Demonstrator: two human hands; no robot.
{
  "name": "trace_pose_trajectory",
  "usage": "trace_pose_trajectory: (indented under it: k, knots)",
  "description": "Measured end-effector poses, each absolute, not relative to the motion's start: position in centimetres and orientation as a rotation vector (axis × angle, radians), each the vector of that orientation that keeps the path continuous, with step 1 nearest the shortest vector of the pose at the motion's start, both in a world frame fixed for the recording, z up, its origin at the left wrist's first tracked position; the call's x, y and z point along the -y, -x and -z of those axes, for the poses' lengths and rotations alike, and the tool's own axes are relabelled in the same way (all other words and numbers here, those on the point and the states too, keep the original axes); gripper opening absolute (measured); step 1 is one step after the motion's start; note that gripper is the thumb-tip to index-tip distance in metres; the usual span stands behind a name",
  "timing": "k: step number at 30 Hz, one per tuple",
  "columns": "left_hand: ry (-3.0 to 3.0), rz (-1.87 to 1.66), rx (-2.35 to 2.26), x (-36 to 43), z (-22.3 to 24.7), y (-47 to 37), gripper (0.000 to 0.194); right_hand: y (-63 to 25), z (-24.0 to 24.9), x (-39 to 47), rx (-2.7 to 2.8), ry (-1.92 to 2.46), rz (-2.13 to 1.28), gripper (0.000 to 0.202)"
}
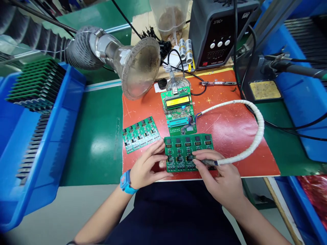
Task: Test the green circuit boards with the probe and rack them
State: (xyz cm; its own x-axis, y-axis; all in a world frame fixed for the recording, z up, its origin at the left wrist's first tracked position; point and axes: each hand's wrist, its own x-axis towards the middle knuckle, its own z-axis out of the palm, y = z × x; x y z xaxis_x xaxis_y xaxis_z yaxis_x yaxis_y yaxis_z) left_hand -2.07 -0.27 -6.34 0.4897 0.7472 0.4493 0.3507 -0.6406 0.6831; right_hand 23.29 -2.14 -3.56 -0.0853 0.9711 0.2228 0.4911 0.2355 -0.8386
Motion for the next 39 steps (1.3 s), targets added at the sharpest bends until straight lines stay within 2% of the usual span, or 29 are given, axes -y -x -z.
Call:
trace_pose_trajectory:
  k: [13,20,39]
  knots:
    - [-2.317,-0.998,-0.966,0.50,6.04,2.11,0.047,-23.49,3.82,2.28,1.701,1.372,-0.780,0.006]
    - [-2.357,-1.014,-0.970,0.30,6.12,2.01,0.056,-23.24,3.41,2.04,1.716,1.325,-0.741,0.009]
    - [-2.396,-1.014,-0.992,0.24,6.10,1.85,0.049,-23.00,3.07,2.22,1.643,1.373,-0.757,0.006]
